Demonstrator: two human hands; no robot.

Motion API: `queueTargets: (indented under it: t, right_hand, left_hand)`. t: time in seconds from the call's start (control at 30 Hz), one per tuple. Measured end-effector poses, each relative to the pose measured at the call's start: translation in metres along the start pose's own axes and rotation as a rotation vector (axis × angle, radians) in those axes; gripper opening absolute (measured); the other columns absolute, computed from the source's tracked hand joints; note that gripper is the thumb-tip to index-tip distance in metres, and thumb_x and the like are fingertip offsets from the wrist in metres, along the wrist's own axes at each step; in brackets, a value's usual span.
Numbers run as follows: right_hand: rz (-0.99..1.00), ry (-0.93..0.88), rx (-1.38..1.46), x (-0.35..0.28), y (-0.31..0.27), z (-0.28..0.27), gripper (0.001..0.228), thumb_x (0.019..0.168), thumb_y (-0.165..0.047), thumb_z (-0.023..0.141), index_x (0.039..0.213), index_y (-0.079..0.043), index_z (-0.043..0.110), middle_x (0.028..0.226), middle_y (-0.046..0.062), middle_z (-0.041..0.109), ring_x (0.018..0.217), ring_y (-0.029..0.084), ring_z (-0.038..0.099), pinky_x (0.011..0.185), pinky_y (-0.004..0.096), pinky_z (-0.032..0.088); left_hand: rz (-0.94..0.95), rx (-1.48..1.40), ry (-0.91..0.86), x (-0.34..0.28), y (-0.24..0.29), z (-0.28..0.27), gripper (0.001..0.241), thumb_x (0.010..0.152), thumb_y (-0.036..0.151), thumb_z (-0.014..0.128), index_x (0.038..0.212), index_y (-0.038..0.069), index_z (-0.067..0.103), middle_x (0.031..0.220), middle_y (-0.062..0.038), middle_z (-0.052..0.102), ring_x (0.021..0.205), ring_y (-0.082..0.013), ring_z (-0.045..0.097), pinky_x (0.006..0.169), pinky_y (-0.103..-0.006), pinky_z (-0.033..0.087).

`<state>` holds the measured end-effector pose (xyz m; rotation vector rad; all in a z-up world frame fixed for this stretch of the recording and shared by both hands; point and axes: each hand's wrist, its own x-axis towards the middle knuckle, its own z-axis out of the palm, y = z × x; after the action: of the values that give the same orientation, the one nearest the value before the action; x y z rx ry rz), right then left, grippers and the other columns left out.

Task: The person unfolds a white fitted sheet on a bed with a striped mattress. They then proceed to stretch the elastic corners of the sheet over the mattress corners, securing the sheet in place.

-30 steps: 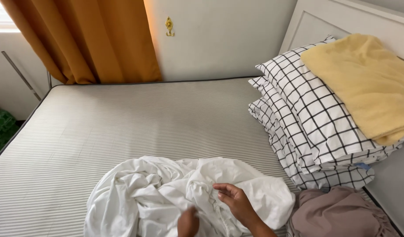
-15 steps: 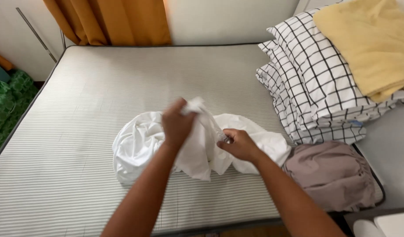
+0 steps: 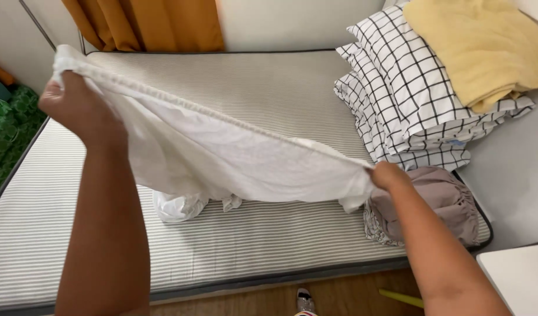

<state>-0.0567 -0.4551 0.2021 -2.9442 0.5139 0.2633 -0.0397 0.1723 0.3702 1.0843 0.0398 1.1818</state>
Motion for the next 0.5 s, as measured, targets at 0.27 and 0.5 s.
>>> queueTargets:
  t: [0.27,0.5]
  right_hand:
    - [-0.191,0.135,1.185,-0.034,-0.073,-0.125,0.051,0.105,-0.040,0.048,0.108,0.005,0.070,0.100,0.017,0.073,0.089,0.025,0.067,0.075,0.040,0.054]
    - [-0.647,-0.196,1.614,-0.123,-0.148,-0.189,0.026,0.095,-0.006,0.052,0.111,0.006,0.069,0.099,0.013,0.075,0.085,0.020,0.073,0.078,0.033,0.063]
  left_hand:
    - [-0.427,-0.035,0.007,-0.037,0.018,0.049,0.031,0.089,0.003,0.055,0.118,0.009,0.050,0.082,-0.003,0.063,0.051,-0.0073,0.049,0.041,-0.0247,0.042]
    - [0.035,-0.024,-1.115,-0.196,0.055,0.136,0.091,0.076,0.008,0.086,0.152,0.008,0.036,0.142,-0.019,0.047,0.118,-0.0273,0.057,0.091,-0.0388,0.058]
